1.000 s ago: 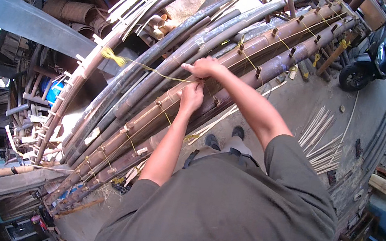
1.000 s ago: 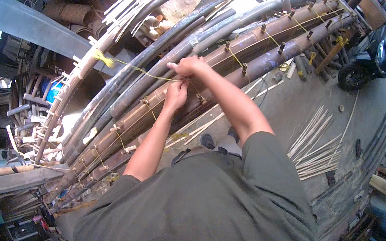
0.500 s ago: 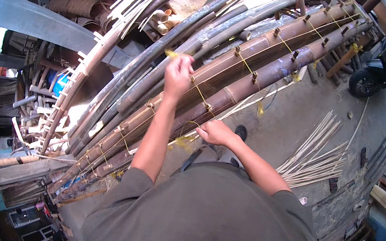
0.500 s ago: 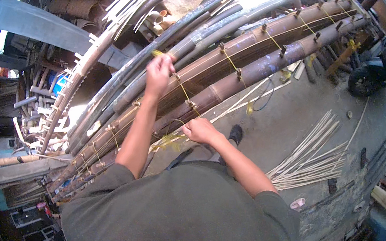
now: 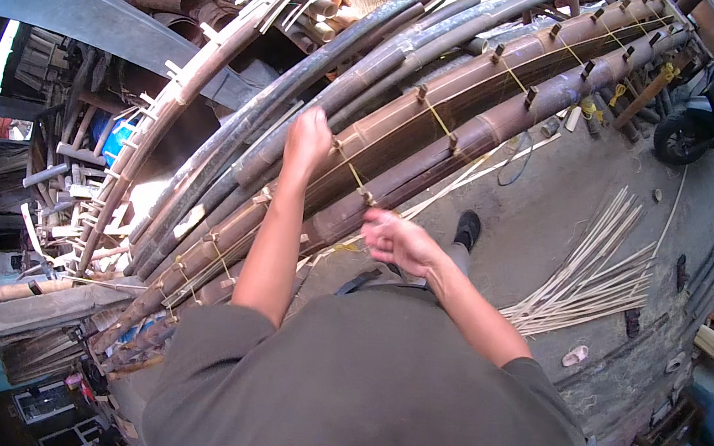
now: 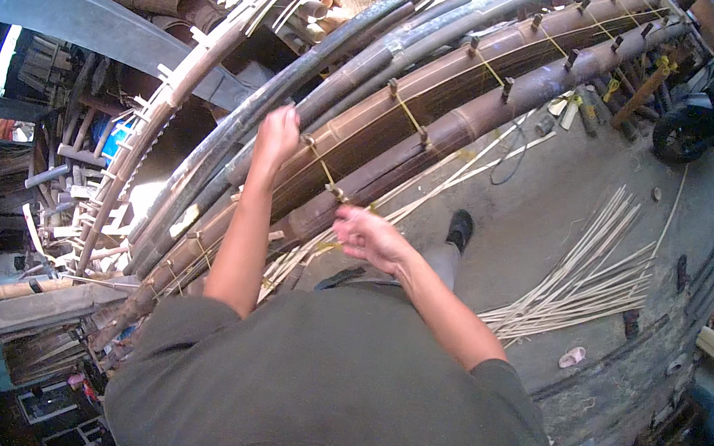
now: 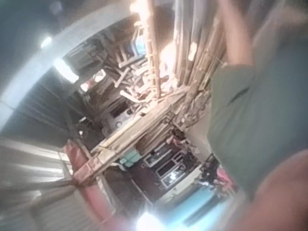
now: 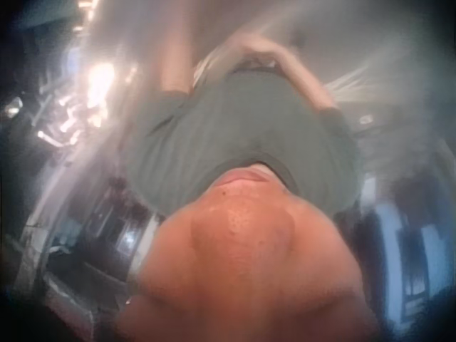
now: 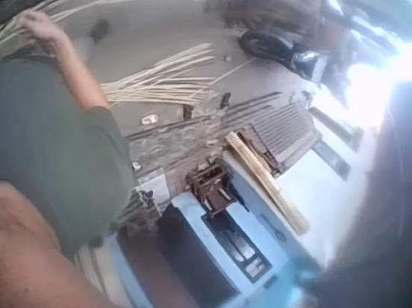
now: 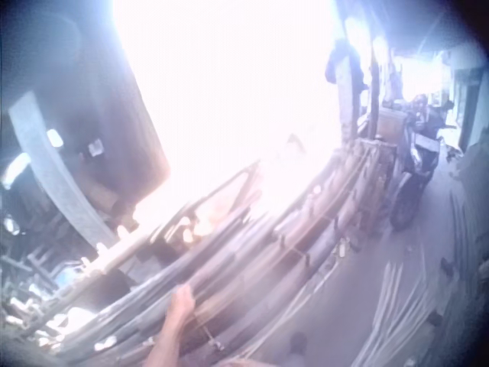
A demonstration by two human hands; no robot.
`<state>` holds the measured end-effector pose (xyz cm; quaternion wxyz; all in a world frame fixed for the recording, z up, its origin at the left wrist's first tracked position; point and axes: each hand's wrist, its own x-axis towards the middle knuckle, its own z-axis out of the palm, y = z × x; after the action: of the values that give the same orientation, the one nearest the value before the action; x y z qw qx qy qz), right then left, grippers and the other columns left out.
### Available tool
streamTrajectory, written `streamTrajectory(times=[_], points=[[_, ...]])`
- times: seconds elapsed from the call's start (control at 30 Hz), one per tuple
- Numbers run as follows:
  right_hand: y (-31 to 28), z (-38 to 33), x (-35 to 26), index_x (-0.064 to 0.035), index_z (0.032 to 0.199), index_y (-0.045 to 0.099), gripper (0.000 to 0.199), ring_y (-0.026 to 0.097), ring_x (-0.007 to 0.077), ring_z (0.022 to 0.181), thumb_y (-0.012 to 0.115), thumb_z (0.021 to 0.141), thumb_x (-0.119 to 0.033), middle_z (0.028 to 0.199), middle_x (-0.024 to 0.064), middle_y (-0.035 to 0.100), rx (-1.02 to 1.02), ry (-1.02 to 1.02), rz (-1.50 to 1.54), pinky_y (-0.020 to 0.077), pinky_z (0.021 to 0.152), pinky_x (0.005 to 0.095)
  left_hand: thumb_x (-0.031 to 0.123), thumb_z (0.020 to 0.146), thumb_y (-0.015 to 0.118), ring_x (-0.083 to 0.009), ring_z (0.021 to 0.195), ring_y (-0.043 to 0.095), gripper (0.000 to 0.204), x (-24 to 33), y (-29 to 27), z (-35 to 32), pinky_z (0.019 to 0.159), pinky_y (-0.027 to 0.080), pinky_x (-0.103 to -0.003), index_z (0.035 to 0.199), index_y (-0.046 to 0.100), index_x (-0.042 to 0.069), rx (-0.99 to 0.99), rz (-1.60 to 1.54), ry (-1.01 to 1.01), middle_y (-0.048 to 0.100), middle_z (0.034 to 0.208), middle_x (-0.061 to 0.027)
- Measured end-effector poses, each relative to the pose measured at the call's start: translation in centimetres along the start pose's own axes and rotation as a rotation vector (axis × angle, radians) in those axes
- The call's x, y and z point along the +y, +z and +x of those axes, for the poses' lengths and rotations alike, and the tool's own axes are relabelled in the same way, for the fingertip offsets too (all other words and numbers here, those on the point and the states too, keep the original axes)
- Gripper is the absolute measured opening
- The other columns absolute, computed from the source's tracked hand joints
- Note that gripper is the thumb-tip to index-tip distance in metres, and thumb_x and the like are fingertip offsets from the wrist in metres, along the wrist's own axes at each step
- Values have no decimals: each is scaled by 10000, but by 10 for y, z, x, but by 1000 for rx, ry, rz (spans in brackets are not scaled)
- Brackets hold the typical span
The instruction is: The person repeatedly picks up thin bamboo sticks and ties them to a horizontal bamboo rack using yellow string. The person loops the string around the sticks and the rack, then pulls it tight to secure the sticks in place.
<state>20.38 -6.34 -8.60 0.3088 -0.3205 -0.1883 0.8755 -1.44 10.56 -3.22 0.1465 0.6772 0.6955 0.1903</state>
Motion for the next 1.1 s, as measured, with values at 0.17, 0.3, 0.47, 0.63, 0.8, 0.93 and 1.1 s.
streamTrajectory(times=[0.17,0.3,0.47,0.63,0.8,0.93,1.1], points=[[90,51,-27,-91,767,535,226,523,132,701,415,953,-138,723,35,525,241,-827,466,435,681,279,217,908,615,-280,952,627,302,0,30,-84,861,475,-374,1113,612,-4,-205,-59,35,661,1045,-180],[151,110,-89,-2,799,613,481,614,286,752,404,991,-391,804,156,644,-94,-710,-1107,473,691,408,212,945,549,-323,908,581,222,-44,78,-85,848,452,-404,1038,596,16,193,-672,249,619,951,-183],[63,163,-133,-43,963,709,583,662,285,878,429,953,-554,938,146,703,274,-416,-1693,497,818,396,363,962,459,-425,1017,601,328,8,29,-82,859,450,-520,1067,648,115,-74,-219,-37,651,1082,-204],[114,55,-121,-44,747,623,346,567,195,625,538,934,-322,672,91,597,-517,-265,-749,474,633,359,297,955,495,-390,843,636,304,-73,71,-86,765,485,-452,955,662,42,275,-107,303,655,891,-226],[14,23,-4,-23,646,612,358,589,412,609,539,889,-276,614,227,579,-274,-608,-1590,462,605,491,283,943,530,-355,822,658,257,2,26,-83,709,493,-434,954,655,58,45,-288,-61,682,848,-159],[34,25,-6,-10,653,628,378,586,438,644,540,869,-307,645,243,584,-201,-452,-1467,463,623,513,205,965,505,-203,669,640,252,41,-12,-35,622,484,-331,892,658,18,116,-652,-35,667,731,-129],[31,28,14,-46,635,659,326,634,371,645,579,801,-315,631,189,628,-185,-611,-1814,508,728,461,294,953,463,-407,878,643,285,-80,63,29,761,493,-479,955,673,101,120,-191,89,666,876,-213]])
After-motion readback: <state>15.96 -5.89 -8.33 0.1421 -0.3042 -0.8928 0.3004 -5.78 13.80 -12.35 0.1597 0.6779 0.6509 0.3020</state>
